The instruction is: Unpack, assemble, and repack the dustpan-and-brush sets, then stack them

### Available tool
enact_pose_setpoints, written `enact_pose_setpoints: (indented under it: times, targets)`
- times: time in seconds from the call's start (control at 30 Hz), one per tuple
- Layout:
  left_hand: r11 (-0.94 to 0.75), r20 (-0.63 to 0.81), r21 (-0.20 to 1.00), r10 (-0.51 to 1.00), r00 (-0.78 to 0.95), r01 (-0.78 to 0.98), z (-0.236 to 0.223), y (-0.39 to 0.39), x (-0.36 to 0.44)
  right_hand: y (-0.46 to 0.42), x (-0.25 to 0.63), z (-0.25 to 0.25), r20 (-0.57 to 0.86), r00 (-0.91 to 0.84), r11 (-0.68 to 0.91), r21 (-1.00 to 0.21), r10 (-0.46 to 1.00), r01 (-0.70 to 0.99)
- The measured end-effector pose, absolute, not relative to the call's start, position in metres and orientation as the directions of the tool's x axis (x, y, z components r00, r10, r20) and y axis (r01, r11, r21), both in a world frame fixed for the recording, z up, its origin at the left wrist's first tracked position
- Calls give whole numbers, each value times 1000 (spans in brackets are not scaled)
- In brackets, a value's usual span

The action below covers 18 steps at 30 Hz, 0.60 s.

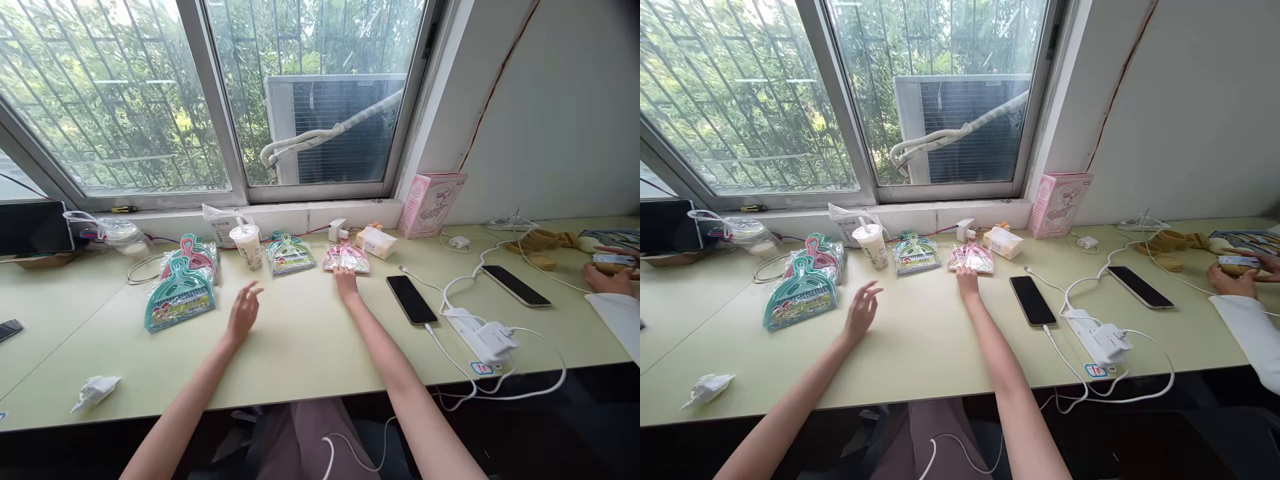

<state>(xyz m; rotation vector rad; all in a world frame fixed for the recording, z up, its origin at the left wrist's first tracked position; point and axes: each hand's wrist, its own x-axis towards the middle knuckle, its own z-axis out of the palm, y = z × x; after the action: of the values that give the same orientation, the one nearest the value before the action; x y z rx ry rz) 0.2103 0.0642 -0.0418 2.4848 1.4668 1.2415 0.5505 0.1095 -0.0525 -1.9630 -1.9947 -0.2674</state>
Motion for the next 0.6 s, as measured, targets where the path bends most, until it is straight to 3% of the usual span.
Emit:
enact_pose_setpoints:
  times: [0.17,0.33,0.43,0.5,0.6]
  targets:
    - [-590,501,546,799,332,595,-45,63,270,110,550,-51,490,-66,72,6,869,997]
    - [-566,432,564,823,370,601,-45,64,289,134,565,-42,360,51,-29,-66,931,997]
    - [-503,382,685,864,329,527,-48,68,285,127,566,-44,395,53,-18,-91,917,996]
    - [-386,292,834,915,278,394,-49,75,285,111,559,-49,480,26,28,-106,877,994]
    - [-21,8,999,970,241,49,-43,94,294,81,536,-56,560,-135,205,-63,817,977]
